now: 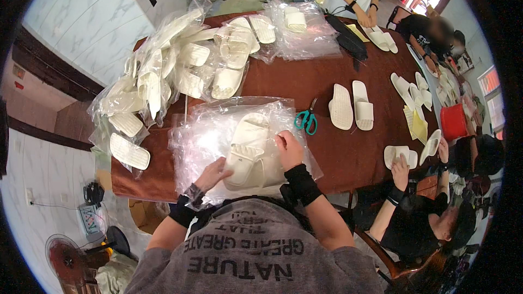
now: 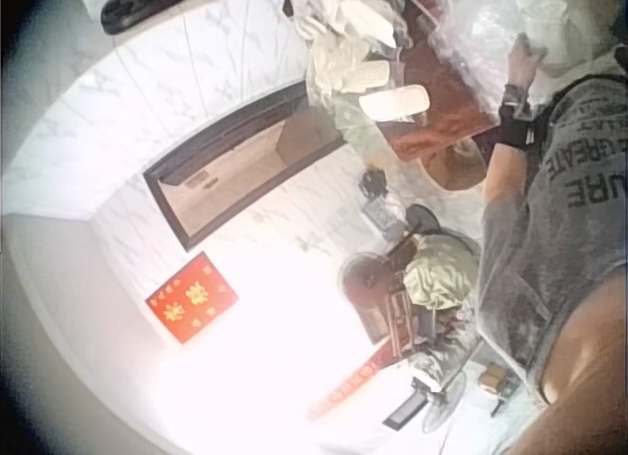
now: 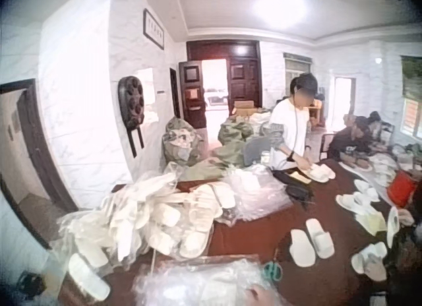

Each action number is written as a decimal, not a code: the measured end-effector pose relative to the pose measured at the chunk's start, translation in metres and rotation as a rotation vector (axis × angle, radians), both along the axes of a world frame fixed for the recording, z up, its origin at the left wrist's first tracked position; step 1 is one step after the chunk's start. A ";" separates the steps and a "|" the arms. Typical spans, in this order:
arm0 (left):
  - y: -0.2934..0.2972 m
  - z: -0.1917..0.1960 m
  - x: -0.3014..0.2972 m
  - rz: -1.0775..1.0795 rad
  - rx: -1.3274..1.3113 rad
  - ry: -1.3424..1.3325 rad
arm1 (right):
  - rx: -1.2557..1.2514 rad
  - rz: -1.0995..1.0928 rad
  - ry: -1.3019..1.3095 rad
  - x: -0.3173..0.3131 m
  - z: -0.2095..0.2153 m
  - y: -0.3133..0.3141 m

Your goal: Trimming excess material from white shoe components using scissors at a manufacturing station.

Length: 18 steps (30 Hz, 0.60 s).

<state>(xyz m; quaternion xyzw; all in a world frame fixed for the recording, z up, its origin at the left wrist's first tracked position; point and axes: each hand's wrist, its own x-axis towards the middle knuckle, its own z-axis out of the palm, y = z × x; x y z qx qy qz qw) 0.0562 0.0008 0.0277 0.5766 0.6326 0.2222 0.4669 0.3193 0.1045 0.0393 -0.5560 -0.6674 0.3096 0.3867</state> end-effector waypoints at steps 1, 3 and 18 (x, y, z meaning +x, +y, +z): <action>0.000 0.000 -0.004 -0.009 0.000 -0.002 | -0.007 -0.064 0.023 0.007 -0.001 0.001; -0.004 -0.001 -0.016 0.243 0.048 -0.388 | -0.068 -0.174 0.032 0.027 -0.016 0.003; -0.076 0.007 -0.122 0.502 0.105 -0.473 | -0.174 -0.037 0.014 0.025 -0.019 0.005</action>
